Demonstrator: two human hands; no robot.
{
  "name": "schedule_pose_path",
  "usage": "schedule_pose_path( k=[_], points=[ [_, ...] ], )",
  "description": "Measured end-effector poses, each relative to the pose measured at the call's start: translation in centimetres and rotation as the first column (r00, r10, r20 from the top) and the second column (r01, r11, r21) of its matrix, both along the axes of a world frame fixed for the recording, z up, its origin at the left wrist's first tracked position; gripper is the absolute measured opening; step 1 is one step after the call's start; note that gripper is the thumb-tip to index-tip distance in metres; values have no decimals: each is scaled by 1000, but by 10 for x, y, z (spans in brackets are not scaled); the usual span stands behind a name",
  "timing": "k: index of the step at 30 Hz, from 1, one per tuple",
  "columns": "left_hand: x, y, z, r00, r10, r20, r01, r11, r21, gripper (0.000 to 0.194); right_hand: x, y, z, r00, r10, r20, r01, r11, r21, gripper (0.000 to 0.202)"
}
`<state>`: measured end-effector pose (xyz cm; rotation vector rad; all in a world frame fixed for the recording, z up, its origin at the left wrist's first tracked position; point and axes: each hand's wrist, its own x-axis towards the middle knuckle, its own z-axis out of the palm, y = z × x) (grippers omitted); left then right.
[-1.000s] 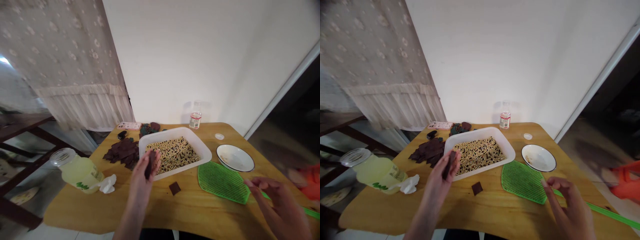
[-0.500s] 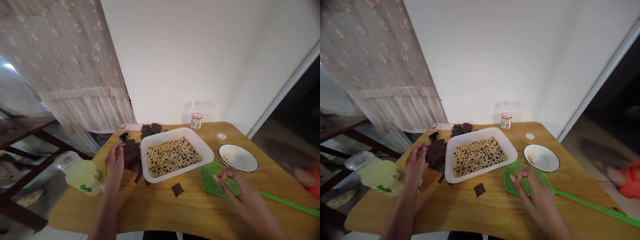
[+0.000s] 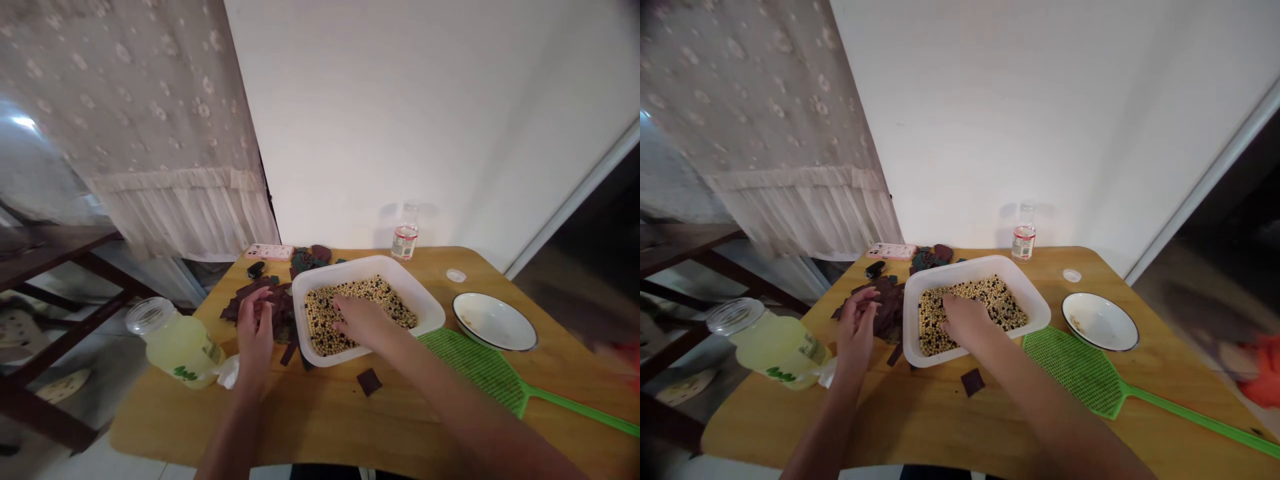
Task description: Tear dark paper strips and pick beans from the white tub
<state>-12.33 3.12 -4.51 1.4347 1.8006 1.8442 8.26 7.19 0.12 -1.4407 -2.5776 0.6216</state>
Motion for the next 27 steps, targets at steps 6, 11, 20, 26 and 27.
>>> schedule_pose_path(
  k=[6, 11, 20, 26, 27],
  points=[
    [4, -2, 1, 999, -38, 28, 38, 999, 6, 23, -11, 5, -16, 991, 106, 76, -101, 993, -63, 29],
    [7, -4, 2, 997, -58, 56, 59, 998, -5, 23, -4, 9, -21, 989, 142, -35, -144, 988, -63, 25],
    [10, -4, 0, 996, -78, 39, 79, 996, -36, 24, 18, 3, -15, 927, 24, -375, -11, 999, 36, 28],
    [14, 4, 12, 992, -87, -92, 82, 995, -51, 26, 68, -7, -22, 825, -80, -559, 156, 984, 89, 19],
    [17, 8, 17, 988, -94, -121, 88, 994, -59, 26, 76, -8, -25, 803, -106, -586, 194, 977, 89, 18]
  ],
)
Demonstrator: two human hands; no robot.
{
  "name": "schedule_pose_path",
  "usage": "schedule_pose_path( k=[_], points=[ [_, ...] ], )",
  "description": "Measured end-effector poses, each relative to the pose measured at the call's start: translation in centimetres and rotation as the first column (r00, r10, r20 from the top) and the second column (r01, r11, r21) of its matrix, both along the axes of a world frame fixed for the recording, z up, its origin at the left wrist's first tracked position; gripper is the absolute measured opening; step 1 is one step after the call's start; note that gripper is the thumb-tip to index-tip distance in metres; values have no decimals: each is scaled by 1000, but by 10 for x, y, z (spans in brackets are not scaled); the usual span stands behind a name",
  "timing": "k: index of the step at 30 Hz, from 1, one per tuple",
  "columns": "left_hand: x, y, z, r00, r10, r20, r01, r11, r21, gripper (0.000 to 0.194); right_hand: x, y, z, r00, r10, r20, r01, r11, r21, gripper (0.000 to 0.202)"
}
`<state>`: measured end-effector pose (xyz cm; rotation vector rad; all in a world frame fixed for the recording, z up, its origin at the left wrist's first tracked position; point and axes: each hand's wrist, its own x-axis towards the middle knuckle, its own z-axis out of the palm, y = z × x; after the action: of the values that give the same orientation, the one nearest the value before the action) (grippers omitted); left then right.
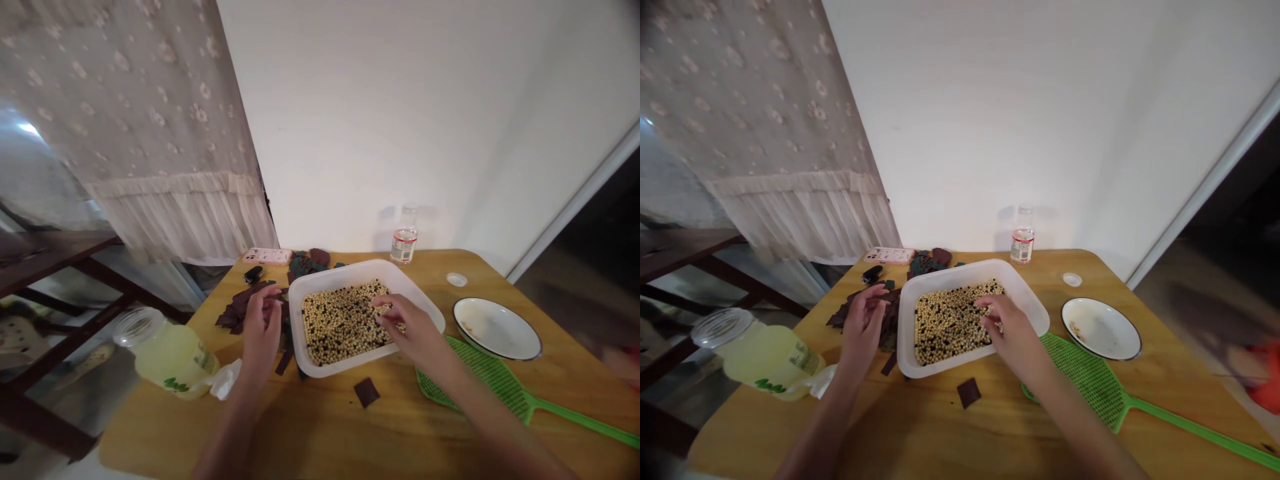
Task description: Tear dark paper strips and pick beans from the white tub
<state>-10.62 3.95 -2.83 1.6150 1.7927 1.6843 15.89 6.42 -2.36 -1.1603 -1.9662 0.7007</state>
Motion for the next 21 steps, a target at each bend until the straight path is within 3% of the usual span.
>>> schedule_pose_path(
  k=[4, 8, 14, 21],
  points=[
    [15, 37, 24, 988, -39, -148, 26, 996, -86, 25, 18, -2, -9, 989, -111, -95, 111, 994, -8, 21],
    [30, 103, 37, 926, -161, -341, 51, 950, -309, 25, 23, -5, -13, 975, -143, -171, 140, 990, -30, 19],
    [45, 188, 34, 804, -327, -496, -43, 800, -598, 32, 25, -10, -15, 973, -182, -142, 187, 982, 21, 17],
    [50, 227, 24, 702, -458, -546, -108, 688, -717, 33, 22, -10, -17, 978, -170, -118, 184, 975, 125, 15]
  ],
)
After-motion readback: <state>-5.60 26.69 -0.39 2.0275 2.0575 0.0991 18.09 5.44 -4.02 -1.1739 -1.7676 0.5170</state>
